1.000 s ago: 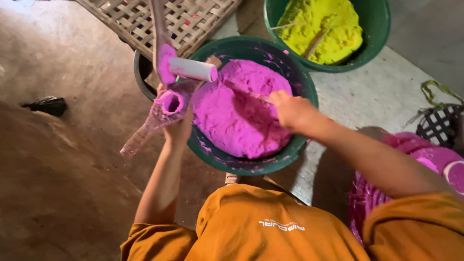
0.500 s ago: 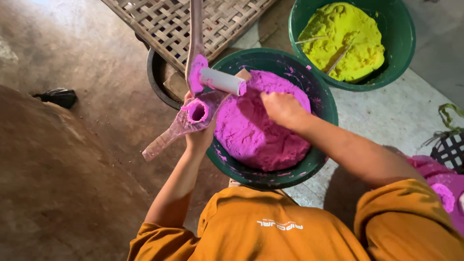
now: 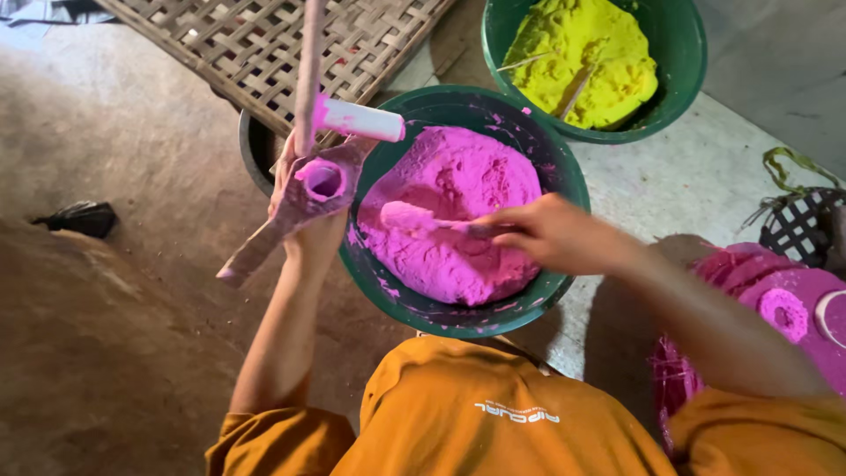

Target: The person forms incense paste into decorative rings using a mold and a thin stick, and then places the finished rings onto large circular trays.

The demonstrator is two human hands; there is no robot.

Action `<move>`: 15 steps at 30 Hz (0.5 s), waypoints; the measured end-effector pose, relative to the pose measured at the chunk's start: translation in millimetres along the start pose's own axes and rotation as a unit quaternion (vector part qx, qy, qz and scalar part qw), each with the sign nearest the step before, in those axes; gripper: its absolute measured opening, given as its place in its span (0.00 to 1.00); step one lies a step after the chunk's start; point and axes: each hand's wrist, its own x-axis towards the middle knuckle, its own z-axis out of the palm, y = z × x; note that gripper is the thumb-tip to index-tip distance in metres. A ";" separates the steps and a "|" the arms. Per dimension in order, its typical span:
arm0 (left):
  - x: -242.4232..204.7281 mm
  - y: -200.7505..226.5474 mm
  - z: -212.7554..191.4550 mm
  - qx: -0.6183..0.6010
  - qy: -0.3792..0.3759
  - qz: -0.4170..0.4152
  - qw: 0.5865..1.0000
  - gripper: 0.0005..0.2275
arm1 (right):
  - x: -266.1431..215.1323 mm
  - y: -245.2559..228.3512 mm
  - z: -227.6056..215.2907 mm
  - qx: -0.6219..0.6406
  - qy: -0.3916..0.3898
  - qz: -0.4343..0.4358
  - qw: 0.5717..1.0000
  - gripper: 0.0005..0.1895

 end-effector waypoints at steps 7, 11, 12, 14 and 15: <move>16.9 71.0 7.9 -0.276 -0.226 -0.117 0.927 0.27 | -42.5 -3.9 -49.1 0.240 -0.008 0.142 0.960 0.18; 28.2 79.4 3.7 -0.171 -0.319 -0.019 0.932 0.25 | -50.4 -33.2 -49.8 -0.167 0.180 -0.129 0.961 0.17; 31.3 79.1 6.3 -0.028 -0.325 0.061 0.943 0.24 | -50.5 -42.2 -50.3 -0.244 0.186 -0.104 0.946 0.17; 26.7 83.6 13.9 -0.064 -0.321 0.058 0.943 0.25 | -46.4 -57.3 -33.8 -0.380 0.187 -0.050 0.905 0.17; 26.1 87.7 20.8 -0.083 -0.315 0.059 0.944 0.27 | -33.6 -61.9 -22.4 -0.437 0.149 -0.055 0.885 0.10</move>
